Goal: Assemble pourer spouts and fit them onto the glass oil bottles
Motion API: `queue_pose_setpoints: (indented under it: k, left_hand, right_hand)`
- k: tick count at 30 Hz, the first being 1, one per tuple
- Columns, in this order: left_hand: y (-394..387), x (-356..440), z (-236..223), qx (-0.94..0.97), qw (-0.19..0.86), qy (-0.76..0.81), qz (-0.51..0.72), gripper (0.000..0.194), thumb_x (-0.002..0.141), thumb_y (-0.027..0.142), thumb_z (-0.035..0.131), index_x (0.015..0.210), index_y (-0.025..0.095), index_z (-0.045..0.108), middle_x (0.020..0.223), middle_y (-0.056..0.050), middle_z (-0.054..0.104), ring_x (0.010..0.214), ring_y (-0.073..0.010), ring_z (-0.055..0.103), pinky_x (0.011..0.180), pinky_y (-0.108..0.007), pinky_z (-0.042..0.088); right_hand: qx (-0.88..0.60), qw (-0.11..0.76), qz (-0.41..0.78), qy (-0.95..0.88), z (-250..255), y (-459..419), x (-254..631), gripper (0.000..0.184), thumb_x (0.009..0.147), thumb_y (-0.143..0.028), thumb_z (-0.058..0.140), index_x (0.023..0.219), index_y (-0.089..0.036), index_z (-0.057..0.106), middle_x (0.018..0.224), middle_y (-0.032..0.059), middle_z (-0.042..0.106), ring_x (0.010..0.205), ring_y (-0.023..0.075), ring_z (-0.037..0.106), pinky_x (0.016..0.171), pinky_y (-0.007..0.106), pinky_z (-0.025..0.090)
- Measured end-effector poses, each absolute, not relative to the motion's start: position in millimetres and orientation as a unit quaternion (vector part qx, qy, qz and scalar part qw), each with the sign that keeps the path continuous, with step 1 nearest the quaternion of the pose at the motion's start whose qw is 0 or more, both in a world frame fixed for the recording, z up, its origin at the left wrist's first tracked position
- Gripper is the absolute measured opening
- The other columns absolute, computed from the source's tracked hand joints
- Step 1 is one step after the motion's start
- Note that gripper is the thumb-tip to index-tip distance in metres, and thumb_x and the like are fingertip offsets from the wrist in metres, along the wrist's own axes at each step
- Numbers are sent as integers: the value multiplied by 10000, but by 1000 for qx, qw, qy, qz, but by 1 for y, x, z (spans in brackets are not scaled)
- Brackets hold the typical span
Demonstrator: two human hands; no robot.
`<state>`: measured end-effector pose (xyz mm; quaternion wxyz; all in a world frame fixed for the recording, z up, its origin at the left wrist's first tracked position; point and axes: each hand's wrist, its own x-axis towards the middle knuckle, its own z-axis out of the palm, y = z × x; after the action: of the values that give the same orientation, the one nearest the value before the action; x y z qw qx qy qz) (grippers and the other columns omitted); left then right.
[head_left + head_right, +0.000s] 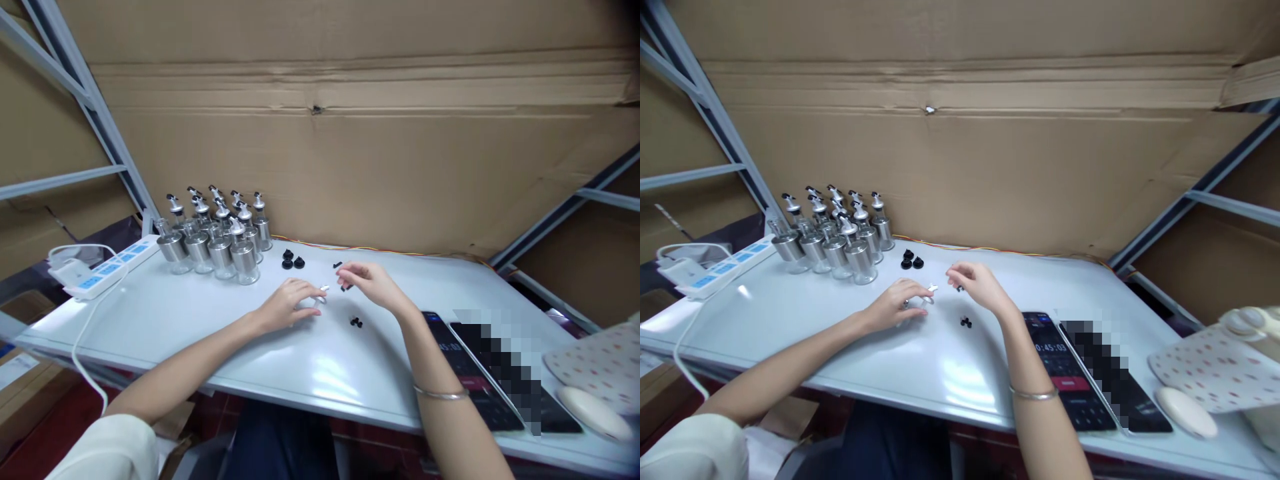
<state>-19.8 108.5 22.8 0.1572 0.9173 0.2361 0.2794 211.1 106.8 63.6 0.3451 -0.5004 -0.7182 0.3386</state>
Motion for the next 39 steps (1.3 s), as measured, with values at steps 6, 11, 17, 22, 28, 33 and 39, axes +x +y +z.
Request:
queue_pose_setpoints:
  k: [6, 11, 17, 22, 28, 33, 39]
  left_hand:
    - [105, -21, 25, 915, 104, 240, 308, 323, 882, 402, 545, 1113, 178, 568, 1050, -78, 689, 973, -193, 613, 923, -357, 368]
    - [101, -21, 27, 910, 104, 258, 309, 304, 879, 420, 544, 1068, 184, 574, 997, -71, 698, 917, -192, 622, 929, -368, 369]
    - [98, -19, 22, 926, 107, 236, 273, 298, 893, 419, 521, 1071, 182, 555, 1021, -67, 695, 915, -183, 629, 957, -366, 350]
    - [92, -18, 21, 935, 78, 215, 273, 278, 912, 397, 496, 1061, 169, 550, 981, -56, 700, 877, -166, 638, 961, -372, 342]
    - [89, -18, 25, 930, 47, 197, 306, 264, 924, 383, 480, 1049, 160, 546, 938, -52, 707, 849, -154, 646, 959, -370, 342]
    - [89, -17, 23, 920, 27, 192, 340, 252, 934, 369, 469, 1070, 165, 529, 937, -50, 716, 856, -156, 652, 962, -381, 342]
    - [86, -16, 25, 913, 12, 178, 368, 238, 948, 364, 438, 1070, 173, 512, 909, -42, 715, 847, -150, 657, 973, -393, 328]
  right_hand:
    - [-614, 299, 204, -701, 57, 114, 241, 167, 776, -237, 481, 744, -187, 637, 673, 40, 670, 650, 184, 603, 639, 301, 433]
    - [-556, 180, 336, -739, 57, 106, 250, 82, 677, -222, 606, 711, -189, 673, 698, 34, 685, 656, 172, 602, 644, 286, 454]
    - [-542, 83, 366, -752, 49, 104, 239, 181, 529, -112, 714, 686, -202, 696, 644, -16, 614, 605, 136, 536, 565, 243, 414]
    - [-550, 27, 369, -749, 44, 107, 231, 189, 539, -93, 712, 707, -179, 714, 668, -12, 606, 642, 129, 523, 594, 238, 410]
    - [-527, 91, 382, -753, 49, 105, 232, 105, 610, -147, 654, 704, -163, 695, 686, 10, 642, 661, 137, 547, 619, 250, 416]
    - [-423, 289, 539, -669, 54, 102, 214, 114, 629, -181, 678, 687, -172, 580, 700, 7, 671, 648, 117, 590, 652, 259, 453]
    - [-379, 360, 576, -629, 58, 99, 202, 149, 656, -235, 751, 771, -158, 698, 700, 4, 681, 634, 102, 582, 662, 267, 454]
